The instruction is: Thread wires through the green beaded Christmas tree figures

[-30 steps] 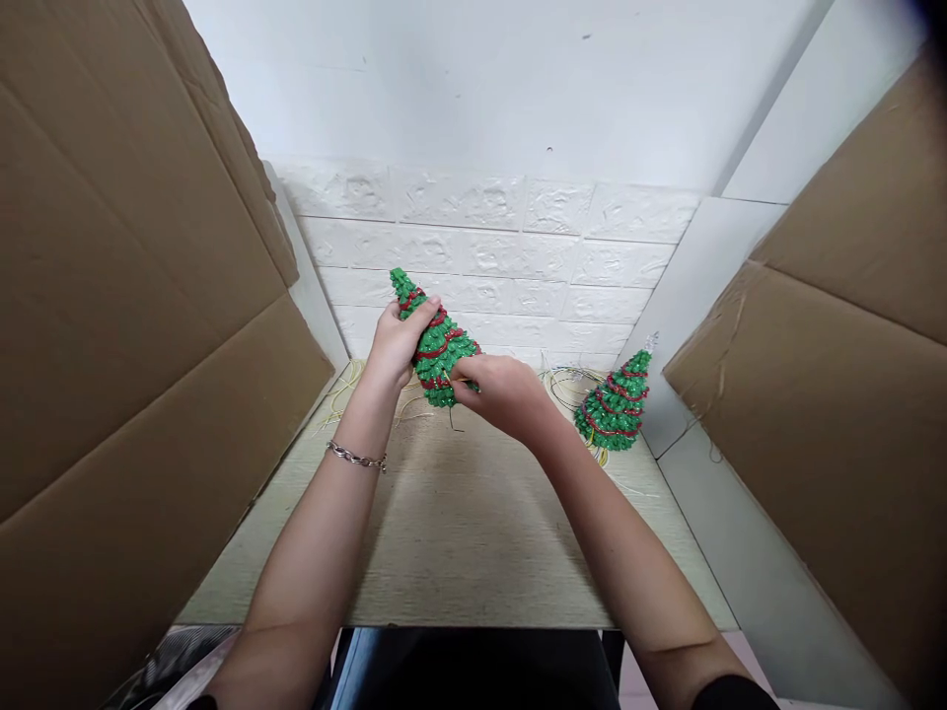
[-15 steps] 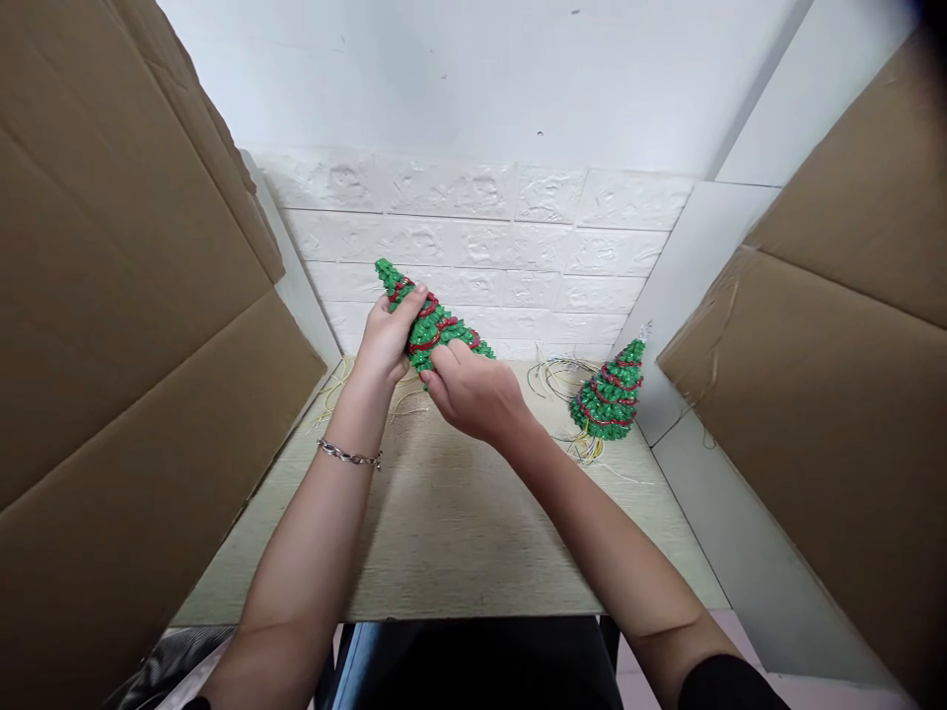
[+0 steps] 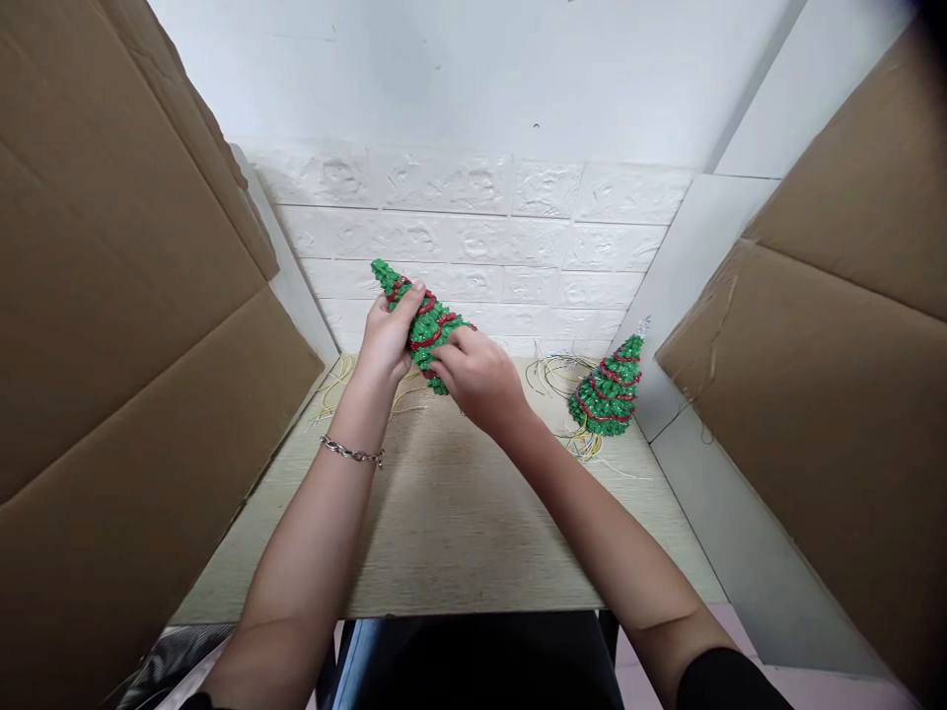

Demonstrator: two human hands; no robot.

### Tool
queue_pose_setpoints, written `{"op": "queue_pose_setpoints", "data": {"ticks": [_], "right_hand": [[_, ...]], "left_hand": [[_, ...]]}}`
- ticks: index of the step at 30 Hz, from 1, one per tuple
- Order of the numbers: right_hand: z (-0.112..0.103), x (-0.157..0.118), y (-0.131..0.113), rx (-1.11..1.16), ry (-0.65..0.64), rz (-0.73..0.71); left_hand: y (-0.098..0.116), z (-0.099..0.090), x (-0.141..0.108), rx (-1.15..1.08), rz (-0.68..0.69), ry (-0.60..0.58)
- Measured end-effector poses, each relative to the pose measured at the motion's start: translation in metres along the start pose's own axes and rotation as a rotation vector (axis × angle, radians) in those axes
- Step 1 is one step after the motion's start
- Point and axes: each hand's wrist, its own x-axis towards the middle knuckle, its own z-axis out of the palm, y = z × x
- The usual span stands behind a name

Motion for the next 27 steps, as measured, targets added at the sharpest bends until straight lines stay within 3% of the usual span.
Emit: {"op": "queue_pose_setpoints", "data": {"ticks": [4, 9, 15, 20, 27], "right_hand": [[-0.003, 0.001, 0.002, 0.028, 0.129, 0.127], [0.004, 0.002, 0.005, 0.095, 0.108, 0.324], [0.015, 0.002, 0.013, 0.370, 0.090, 0.290], [0.016, 0.003, 0.016, 0.442, 0.122, 0.270], [0.017, 0.007, 0.031, 0.489, 0.188, 0.279]], "left_hand": [[0.002, -0.005, 0.003, -0.049, 0.029, -0.013], [-0.002, -0.012, 0.012, -0.067, 0.041, 0.010], [-0.008, -0.015, 0.016, -0.004, 0.048, -0.025], [-0.005, -0.012, 0.013, -0.017, 0.026, -0.037], [0.009, -0.003, 0.001, -0.078, -0.016, -0.172]]}}
